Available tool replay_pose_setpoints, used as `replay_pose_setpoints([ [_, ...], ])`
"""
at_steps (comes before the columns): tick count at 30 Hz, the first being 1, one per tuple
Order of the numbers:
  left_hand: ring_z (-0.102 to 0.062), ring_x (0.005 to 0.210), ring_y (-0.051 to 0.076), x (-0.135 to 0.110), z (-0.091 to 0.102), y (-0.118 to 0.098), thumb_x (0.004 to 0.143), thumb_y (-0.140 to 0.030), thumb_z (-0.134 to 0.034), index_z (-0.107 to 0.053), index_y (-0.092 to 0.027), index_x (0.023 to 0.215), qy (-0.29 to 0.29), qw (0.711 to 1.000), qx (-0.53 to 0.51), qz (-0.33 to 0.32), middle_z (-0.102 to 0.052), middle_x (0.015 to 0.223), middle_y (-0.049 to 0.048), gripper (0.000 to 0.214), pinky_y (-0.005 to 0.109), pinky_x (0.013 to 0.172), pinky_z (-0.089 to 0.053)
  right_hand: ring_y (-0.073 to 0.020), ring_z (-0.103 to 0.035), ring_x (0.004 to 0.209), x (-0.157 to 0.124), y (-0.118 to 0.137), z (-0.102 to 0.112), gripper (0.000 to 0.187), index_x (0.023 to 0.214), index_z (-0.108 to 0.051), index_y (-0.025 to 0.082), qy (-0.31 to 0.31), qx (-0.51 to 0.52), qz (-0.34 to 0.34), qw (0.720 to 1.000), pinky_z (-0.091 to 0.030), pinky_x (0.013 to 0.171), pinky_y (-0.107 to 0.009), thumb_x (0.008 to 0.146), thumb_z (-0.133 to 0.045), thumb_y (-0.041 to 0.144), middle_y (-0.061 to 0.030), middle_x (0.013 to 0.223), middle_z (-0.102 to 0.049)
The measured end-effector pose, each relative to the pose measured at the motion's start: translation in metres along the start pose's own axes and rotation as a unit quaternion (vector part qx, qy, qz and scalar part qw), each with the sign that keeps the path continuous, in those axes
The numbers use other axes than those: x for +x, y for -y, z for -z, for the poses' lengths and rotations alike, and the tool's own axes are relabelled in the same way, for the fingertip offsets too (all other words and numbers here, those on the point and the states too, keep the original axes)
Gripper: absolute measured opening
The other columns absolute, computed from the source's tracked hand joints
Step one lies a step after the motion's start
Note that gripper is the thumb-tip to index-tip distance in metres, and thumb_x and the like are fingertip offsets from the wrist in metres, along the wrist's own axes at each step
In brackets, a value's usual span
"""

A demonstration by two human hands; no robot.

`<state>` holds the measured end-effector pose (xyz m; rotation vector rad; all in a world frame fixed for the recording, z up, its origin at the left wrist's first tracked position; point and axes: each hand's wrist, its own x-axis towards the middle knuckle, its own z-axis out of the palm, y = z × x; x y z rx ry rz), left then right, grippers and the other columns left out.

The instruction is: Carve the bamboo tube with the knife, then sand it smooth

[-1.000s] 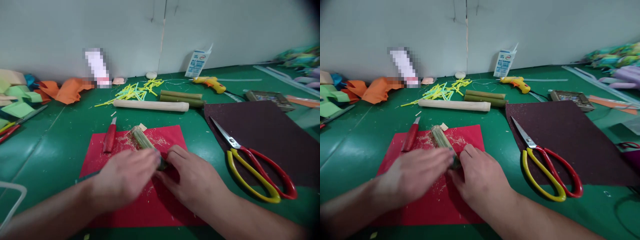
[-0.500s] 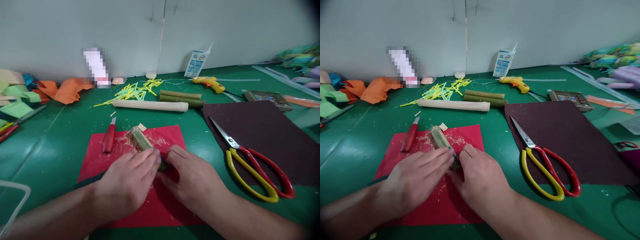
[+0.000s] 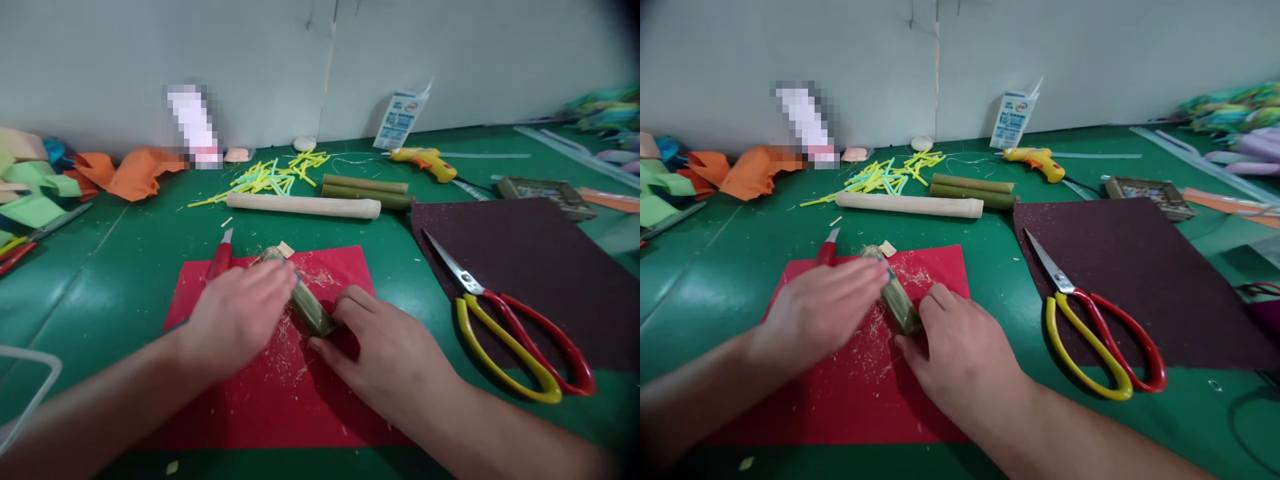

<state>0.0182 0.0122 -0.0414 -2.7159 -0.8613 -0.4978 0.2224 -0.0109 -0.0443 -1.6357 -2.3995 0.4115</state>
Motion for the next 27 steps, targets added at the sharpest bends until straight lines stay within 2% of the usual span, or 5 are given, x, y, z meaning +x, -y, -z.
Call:
replay_pose_setpoints([
  [3, -0.049, 0.119, 0.023, 0.000, 0.000, -0.001, 0.087, -0.011, -0.037, -0.054, -0.008, 0.118, 0.045, 0.998, -0.029, -0.038, -0.055, 0.127, 0.0099, 0.035, 0.035, 0.081, -0.053, -0.0189, -0.056, 0.071, 0.000, -0.001, 0.000, 0.016, 0.080, -0.055, 0.020, 0.006, 0.016, 0.002, 1.000, -0.040, 0.058, -0.031, 0.077, -0.057, 0.036, -0.0018, 0.081, -0.057],
  [8, -0.055, 0.112, 0.021, 0.001, 0.000, 0.000, 0.086, -0.009, -0.042, -0.059, -0.008, 0.111, -0.020, 1.000, -0.005, 0.020, -0.062, 0.117, 0.0103, 0.030, 0.036, 0.088, -0.051, -0.0179, -0.054, 0.065, 0.000, -0.001, -0.001, 0.019, 0.074, -0.054, 0.020, 0.003, 0.003, -0.004, 1.000, -0.037, 0.053, -0.030, 0.077, -0.056, 0.038, -0.0019, 0.079, -0.056],
  [12, -0.047, 0.121, 0.021, 0.000, 0.001, -0.005, 0.088, -0.011, -0.039, -0.054, -0.009, 0.119, 0.037, 0.997, -0.064, -0.038, -0.055, 0.127, 0.0080, 0.034, 0.035, 0.087, -0.052, -0.0181, -0.054, 0.068, -0.001, -0.001, -0.002, 0.011, 0.078, -0.054, 0.020, -0.005, 0.017, 0.009, 1.000, -0.038, 0.056, -0.030, 0.077, -0.056, 0.031, -0.0018, 0.078, -0.056],
  [15, -0.055, 0.111, 0.018, 0.000, 0.000, 0.000, 0.086, -0.009, -0.043, -0.059, -0.008, 0.111, -0.023, 0.999, -0.048, 0.000, -0.064, 0.114, 0.0095, 0.029, 0.032, 0.093, -0.049, -0.0179, -0.054, 0.065, -0.001, 0.000, -0.002, 0.019, 0.074, -0.054, 0.020, -0.005, 0.008, -0.005, 1.000, -0.037, 0.053, -0.030, 0.076, -0.057, 0.039, -0.0014, 0.078, -0.056],
  [27, -0.052, 0.116, 0.020, 0.002, -0.003, 0.005, 0.086, -0.010, -0.041, -0.057, -0.009, 0.115, -0.004, 0.999, -0.052, -0.002, -0.061, 0.119, 0.0091, 0.032, 0.037, 0.092, -0.050, -0.0175, -0.054, 0.066, 0.000, 0.001, 0.001, 0.014, 0.075, -0.055, 0.020, -0.002, 0.012, -0.003, 1.000, -0.036, 0.053, -0.030, 0.075, -0.058, 0.034, -0.0014, 0.079, -0.057],
])
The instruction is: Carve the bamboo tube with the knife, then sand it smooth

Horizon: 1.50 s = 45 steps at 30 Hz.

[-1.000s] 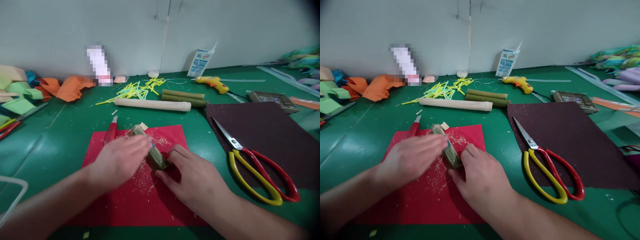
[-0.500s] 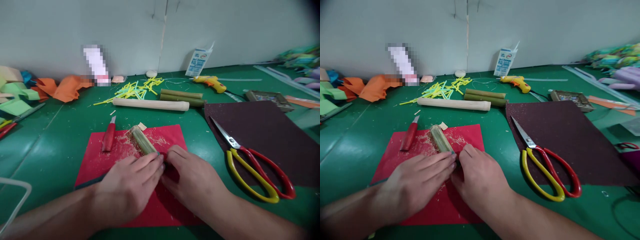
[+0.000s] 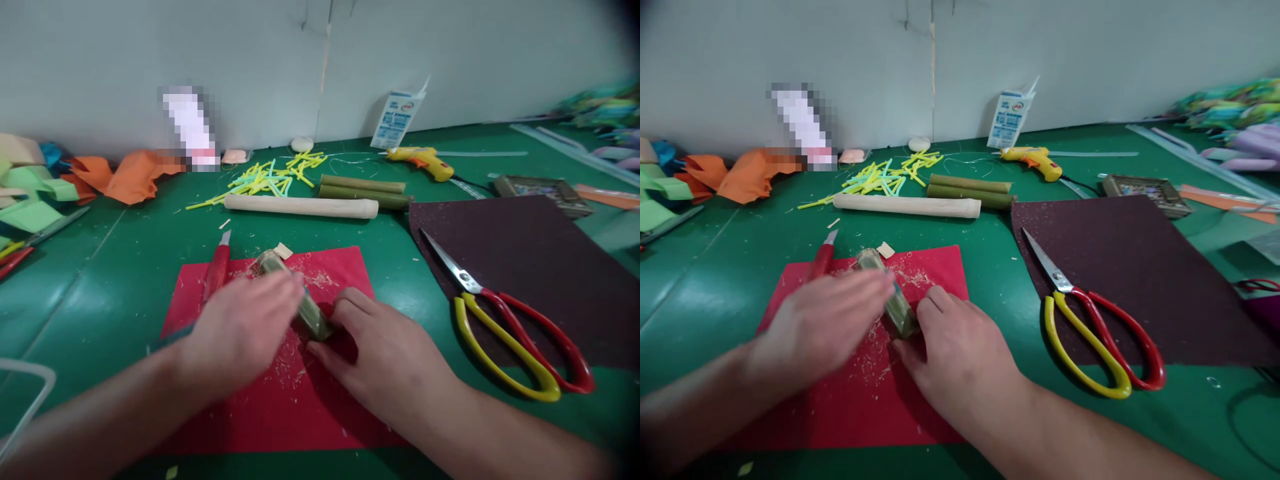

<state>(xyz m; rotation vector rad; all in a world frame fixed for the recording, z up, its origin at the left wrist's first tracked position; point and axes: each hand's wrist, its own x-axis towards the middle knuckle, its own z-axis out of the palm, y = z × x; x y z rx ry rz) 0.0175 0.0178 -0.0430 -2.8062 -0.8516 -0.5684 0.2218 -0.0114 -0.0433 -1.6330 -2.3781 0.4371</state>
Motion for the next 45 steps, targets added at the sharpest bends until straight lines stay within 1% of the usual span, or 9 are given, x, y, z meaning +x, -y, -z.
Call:
replay_pose_setpoints([
  [3, -0.050, 0.118, 0.019, -0.001, 0.002, -0.002, 0.088, -0.011, -0.040, -0.056, -0.011, 0.115, 0.025, 0.998, -0.037, -0.042, -0.059, 0.122, 0.0068, 0.032, 0.033, 0.091, -0.050, -0.0174, -0.054, 0.067, 0.000, 0.001, 0.000, 0.013, 0.076, -0.055, 0.020, -0.003, 0.009, 0.009, 1.000, -0.037, 0.055, -0.029, 0.075, -0.058, 0.032, -0.0015, 0.078, -0.057],
  [7, -0.056, 0.111, 0.019, 0.001, 0.004, -0.002, 0.086, -0.010, -0.045, -0.061, -0.009, 0.108, -0.025, 1.000, 0.013, 0.006, -0.064, 0.113, 0.0095, 0.027, 0.034, 0.096, -0.047, -0.0170, -0.051, 0.063, -0.001, -0.001, -0.002, 0.017, 0.072, -0.053, 0.021, -0.008, -0.005, 0.005, 1.000, -0.033, 0.053, -0.030, 0.075, -0.058, 0.037, -0.0009, 0.077, -0.056],
  [11, -0.054, 0.113, 0.021, 0.001, 0.005, -0.004, 0.086, -0.009, -0.042, -0.059, -0.010, 0.111, 0.017, 0.998, -0.022, -0.050, -0.061, 0.118, 0.0087, 0.030, 0.034, 0.091, -0.050, -0.0166, -0.052, 0.066, -0.002, -0.002, -0.003, 0.013, 0.076, -0.054, 0.020, -0.012, 0.007, 0.018, 1.000, -0.034, 0.055, -0.029, 0.075, -0.058, 0.032, -0.0010, 0.077, -0.056],
  [15, -0.054, 0.113, 0.020, -0.001, 0.003, -0.003, 0.086, -0.009, -0.044, -0.058, -0.009, 0.113, -0.008, 1.000, 0.024, 0.007, -0.061, 0.117, 0.0105, 0.031, 0.036, 0.097, -0.046, -0.0163, -0.049, 0.062, -0.001, -0.001, -0.002, 0.019, 0.073, -0.054, 0.020, -0.021, -0.009, 0.014, 1.000, -0.031, 0.051, -0.029, 0.076, -0.057, 0.039, -0.0011, 0.077, -0.055],
  [29, -0.052, 0.115, 0.022, -0.002, 0.004, -0.002, 0.085, -0.009, -0.041, -0.056, -0.008, 0.115, 0.030, 0.999, 0.010, -0.027, -0.059, 0.122, 0.0096, 0.034, 0.037, 0.089, -0.051, -0.0163, -0.052, 0.063, 0.000, -0.001, -0.001, 0.018, 0.074, -0.054, 0.020, -0.013, -0.012, 0.012, 1.000, -0.034, 0.052, -0.029, 0.077, -0.057, 0.037, -0.0015, 0.078, -0.056],
  [33, -0.056, 0.110, 0.021, -0.001, 0.005, -0.001, 0.085, -0.009, -0.044, -0.058, -0.009, 0.112, -0.006, 0.998, 0.054, 0.023, -0.063, 0.116, 0.0099, 0.030, 0.035, 0.088, -0.052, -0.0168, -0.052, 0.065, 0.001, 0.000, 0.000, 0.020, 0.074, -0.054, 0.020, -0.002, -0.011, 0.008, 1.000, -0.034, 0.052, -0.029, 0.078, -0.054, 0.039, -0.0017, 0.080, -0.056],
  [38, -0.051, 0.116, 0.023, -0.002, 0.006, -0.009, 0.087, -0.011, -0.038, -0.056, -0.008, 0.116, 0.041, 0.998, 0.013, -0.042, -0.056, 0.125, 0.0099, 0.033, 0.034, 0.082, -0.054, -0.0172, -0.054, 0.068, 0.000, 0.000, 0.000, 0.016, 0.077, -0.055, 0.019, 0.005, 0.003, 0.006, 1.000, -0.037, 0.055, -0.029, 0.077, -0.056, 0.035, -0.0021, 0.079, -0.056],
  [42, -0.058, 0.107, 0.018, 0.000, 0.005, -0.004, 0.087, -0.011, -0.043, -0.060, -0.009, 0.108, -0.022, 0.999, 0.023, 0.006, -0.065, 0.111, 0.0090, 0.027, 0.033, 0.091, -0.050, -0.0166, -0.053, 0.065, 0.000, -0.001, 0.000, 0.021, 0.073, -0.054, 0.019, -0.004, -0.013, 0.011, 1.000, -0.035, 0.052, -0.029, 0.078, -0.055, 0.040, -0.0026, 0.079, -0.057],
  [45, -0.055, 0.111, 0.022, -0.001, 0.005, -0.005, 0.086, -0.010, -0.040, -0.059, -0.008, 0.111, 0.005, 1.000, 0.025, -0.014, -0.062, 0.117, 0.0101, 0.031, 0.035, 0.084, -0.053, -0.0166, -0.053, 0.067, 0.001, -0.002, -0.001, 0.018, 0.075, -0.055, 0.019, -0.001, -0.005, 0.014, 1.000, -0.037, 0.055, -0.029, 0.078, -0.055, 0.037, -0.0026, 0.080, -0.056],
])
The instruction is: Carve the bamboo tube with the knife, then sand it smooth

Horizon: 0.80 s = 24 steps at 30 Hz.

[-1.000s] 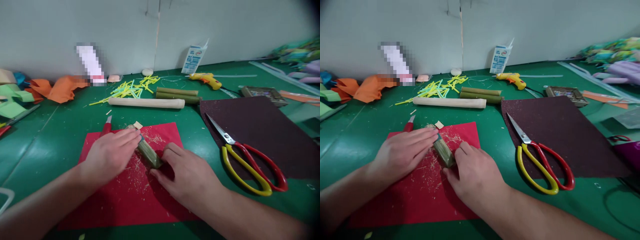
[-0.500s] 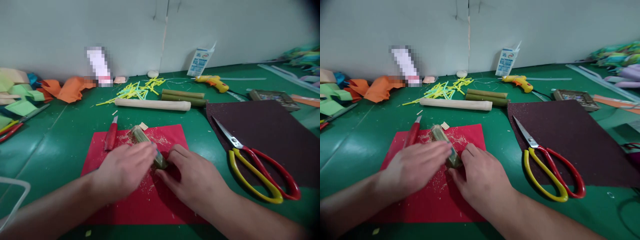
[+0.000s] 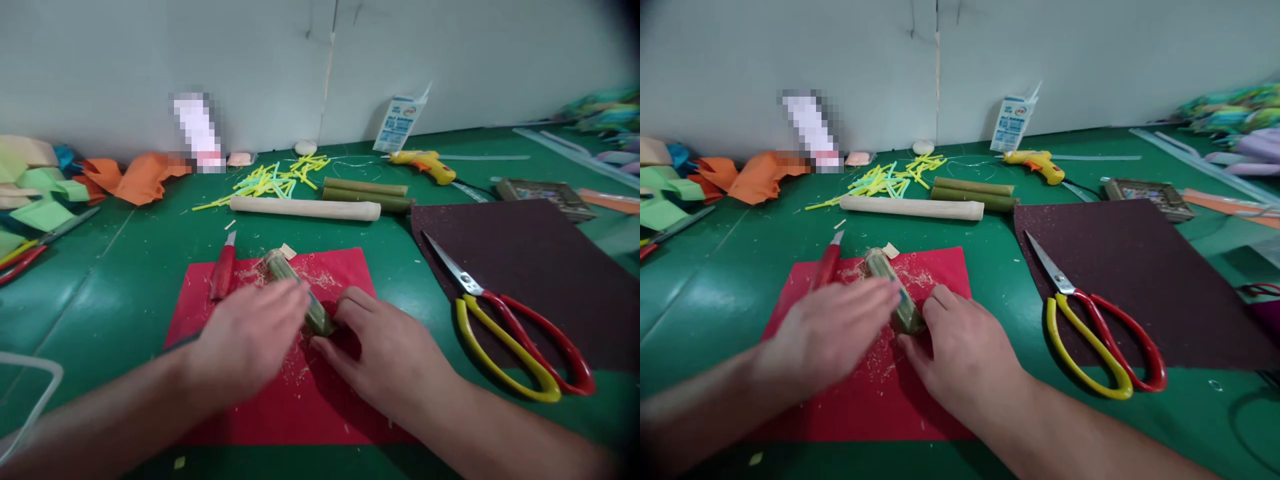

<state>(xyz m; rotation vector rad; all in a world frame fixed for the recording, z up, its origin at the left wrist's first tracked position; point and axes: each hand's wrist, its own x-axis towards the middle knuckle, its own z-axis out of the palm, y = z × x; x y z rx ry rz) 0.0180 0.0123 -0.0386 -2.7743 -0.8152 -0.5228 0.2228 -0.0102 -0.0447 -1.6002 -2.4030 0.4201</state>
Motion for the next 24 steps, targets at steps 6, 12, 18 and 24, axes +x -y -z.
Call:
replay_pose_setpoints([
  [6, -0.057, 0.108, 0.019, 0.0002, -0.0009, 0.0050, 0.087, -0.010, -0.041, -0.060, -0.009, 0.110, -0.021, 0.999, 0.021, 0.024, -0.064, 0.112, 0.0101, 0.030, 0.033, 0.090, -0.050, -0.0165, -0.052, 0.064, -0.0010, 0.0002, -0.0001, 0.021, 0.072, -0.053, 0.020, 0.001, -0.010, -0.007, 1.000, -0.034, 0.052, -0.029, 0.079, -0.053, 0.040, -0.0018, 0.078, -0.055],
  [12, -0.056, 0.110, 0.021, 0.0025, 0.0001, -0.0020, 0.087, -0.010, -0.039, -0.060, -0.009, 0.110, 0.007, 1.000, -0.008, -0.017, -0.062, 0.117, 0.0101, 0.032, 0.033, 0.081, -0.054, -0.0166, -0.052, 0.066, -0.0013, 0.0016, 0.0003, 0.018, 0.074, -0.053, 0.020, 0.005, 0.003, -0.004, 1.000, -0.035, 0.053, -0.029, 0.078, -0.054, 0.038, -0.0017, 0.079, -0.055],
  [18, -0.054, 0.113, 0.023, 0.0019, -0.0024, -0.0021, 0.086, -0.010, -0.040, -0.058, -0.009, 0.114, 0.017, 1.000, 0.002, 0.005, -0.058, 0.122, 0.0098, 0.033, 0.036, 0.084, -0.053, -0.0173, -0.053, 0.068, -0.0004, 0.0009, 0.0008, 0.016, 0.076, -0.053, 0.020, 0.007, 0.004, 0.000, 1.000, -0.036, 0.055, -0.029, 0.078, -0.054, 0.036, -0.0024, 0.080, -0.056],
  [24, -0.057, 0.108, 0.021, 0.0028, -0.0023, 0.0019, 0.087, -0.011, -0.040, -0.060, -0.010, 0.110, -0.018, 0.999, -0.003, 0.038, -0.064, 0.112, 0.0098, 0.031, 0.036, 0.086, -0.052, -0.0177, -0.054, 0.068, 0.0000, 0.0009, 0.0000, 0.019, 0.074, -0.053, 0.020, 0.006, -0.005, -0.005, 1.000, -0.036, 0.054, -0.029, 0.078, -0.054, 0.038, -0.0024, 0.080, -0.056],
])
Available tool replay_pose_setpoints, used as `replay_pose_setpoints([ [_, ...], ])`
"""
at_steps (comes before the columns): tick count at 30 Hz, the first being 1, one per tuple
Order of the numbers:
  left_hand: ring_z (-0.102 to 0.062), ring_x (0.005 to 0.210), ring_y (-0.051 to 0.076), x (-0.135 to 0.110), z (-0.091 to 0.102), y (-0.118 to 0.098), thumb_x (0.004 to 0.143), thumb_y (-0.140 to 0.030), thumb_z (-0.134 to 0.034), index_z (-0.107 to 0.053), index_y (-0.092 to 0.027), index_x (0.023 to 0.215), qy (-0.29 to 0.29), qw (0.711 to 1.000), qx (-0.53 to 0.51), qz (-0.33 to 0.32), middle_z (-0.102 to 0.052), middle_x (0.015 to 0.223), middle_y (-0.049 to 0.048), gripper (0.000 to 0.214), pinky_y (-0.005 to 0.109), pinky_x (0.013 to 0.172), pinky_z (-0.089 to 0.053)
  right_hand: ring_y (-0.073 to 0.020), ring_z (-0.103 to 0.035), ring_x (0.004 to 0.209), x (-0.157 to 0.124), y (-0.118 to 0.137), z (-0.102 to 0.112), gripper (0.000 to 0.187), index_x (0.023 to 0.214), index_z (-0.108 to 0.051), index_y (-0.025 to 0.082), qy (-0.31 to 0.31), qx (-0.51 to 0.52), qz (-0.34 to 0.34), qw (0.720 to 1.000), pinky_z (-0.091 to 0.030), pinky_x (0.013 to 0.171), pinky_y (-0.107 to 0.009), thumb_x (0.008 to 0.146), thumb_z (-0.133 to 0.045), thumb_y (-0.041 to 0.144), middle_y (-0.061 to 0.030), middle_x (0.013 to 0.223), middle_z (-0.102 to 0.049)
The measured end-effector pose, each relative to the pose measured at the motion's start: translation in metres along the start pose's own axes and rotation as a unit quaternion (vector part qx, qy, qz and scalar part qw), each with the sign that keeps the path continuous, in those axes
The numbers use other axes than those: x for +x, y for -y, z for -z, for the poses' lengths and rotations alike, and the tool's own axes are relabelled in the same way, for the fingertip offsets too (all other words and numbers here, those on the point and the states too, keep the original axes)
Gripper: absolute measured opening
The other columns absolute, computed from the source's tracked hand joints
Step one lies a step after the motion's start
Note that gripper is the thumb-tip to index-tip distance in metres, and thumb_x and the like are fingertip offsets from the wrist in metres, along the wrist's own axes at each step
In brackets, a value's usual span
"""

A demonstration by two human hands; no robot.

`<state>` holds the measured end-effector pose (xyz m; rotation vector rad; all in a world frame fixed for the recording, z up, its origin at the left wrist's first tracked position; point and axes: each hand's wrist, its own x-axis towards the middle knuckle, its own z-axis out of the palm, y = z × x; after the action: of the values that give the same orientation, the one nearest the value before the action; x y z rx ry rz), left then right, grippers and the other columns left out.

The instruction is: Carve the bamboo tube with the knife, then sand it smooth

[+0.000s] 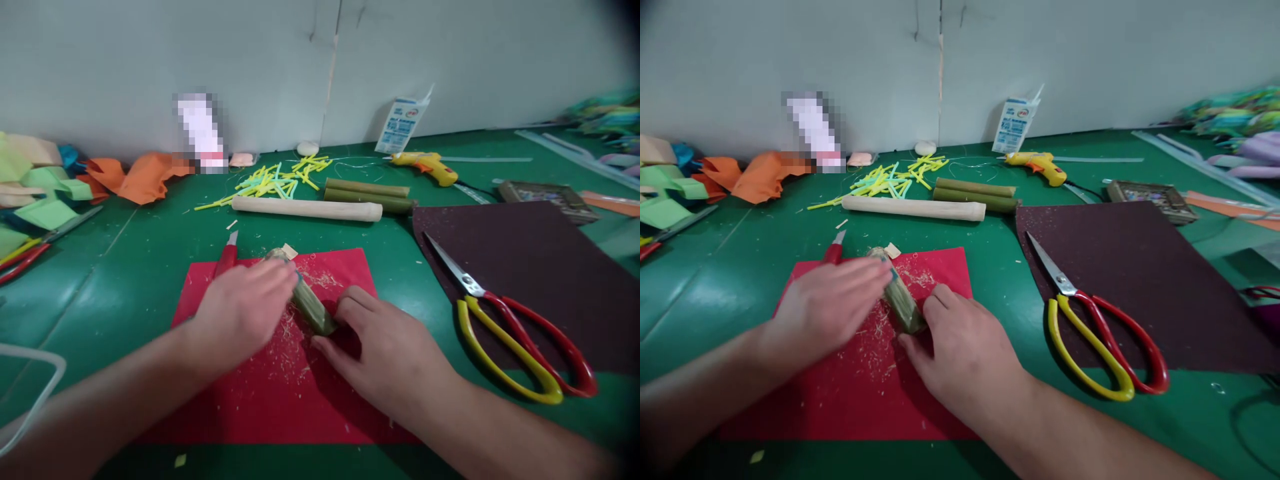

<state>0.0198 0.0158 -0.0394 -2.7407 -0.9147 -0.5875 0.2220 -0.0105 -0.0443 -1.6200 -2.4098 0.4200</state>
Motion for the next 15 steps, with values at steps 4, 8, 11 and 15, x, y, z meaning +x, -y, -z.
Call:
replay_pose_setpoints([
  [4, -0.055, 0.111, 0.020, 0.001, 0.001, -0.001, 0.087, -0.011, -0.040, -0.060, -0.010, 0.110, 0.033, 0.997, -0.043, -0.055, -0.062, 0.117, 0.0085, 0.030, 0.033, 0.087, -0.053, -0.0179, -0.054, 0.068, 0.002, 0.002, 0.001, 0.016, 0.076, -0.053, 0.020, 0.006, 0.009, -0.003, 1.000, -0.037, 0.055, -0.030, 0.078, -0.055, 0.036, -0.0021, 0.081, -0.056],
  [8, -0.058, 0.106, 0.021, 0.002, -0.001, -0.002, 0.085, -0.009, -0.043, -0.062, -0.008, 0.106, -0.014, 1.000, 0.000, -0.002, -0.066, 0.109, 0.0107, 0.028, 0.036, 0.092, -0.050, -0.0183, -0.053, 0.066, 0.001, 0.001, 0.001, 0.019, 0.073, -0.052, 0.020, 0.007, -0.003, -0.005, 1.000, -0.036, 0.054, -0.030, 0.078, -0.054, 0.038, -0.0023, 0.079, -0.056],
  [11, -0.052, 0.114, 0.022, 0.002, -0.002, -0.004, 0.086, -0.010, -0.040, -0.057, -0.009, 0.115, 0.036, 0.997, -0.034, -0.052, -0.059, 0.121, 0.0093, 0.033, 0.034, 0.087, -0.052, -0.0186, -0.054, 0.070, -0.002, 0.000, 0.001, 0.014, 0.079, -0.054, 0.019, 0.010, 0.010, 0.011, 1.000, -0.038, 0.057, -0.030, 0.079, -0.052, 0.033, -0.0031, 0.081, -0.056],
  [15, -0.056, 0.109, 0.019, 0.003, -0.004, 0.012, 0.086, -0.011, -0.044, -0.060, -0.010, 0.110, 0.011, 0.999, -0.013, -0.041, -0.063, 0.114, 0.0085, 0.029, 0.033, 0.091, -0.050, -0.0183, -0.052, 0.066, -0.002, 0.001, 0.002, 0.019, 0.074, -0.052, 0.020, 0.011, -0.003, -0.003, 1.000, -0.036, 0.056, -0.031, 0.079, -0.053, 0.038, -0.0025, 0.080, -0.055],
])
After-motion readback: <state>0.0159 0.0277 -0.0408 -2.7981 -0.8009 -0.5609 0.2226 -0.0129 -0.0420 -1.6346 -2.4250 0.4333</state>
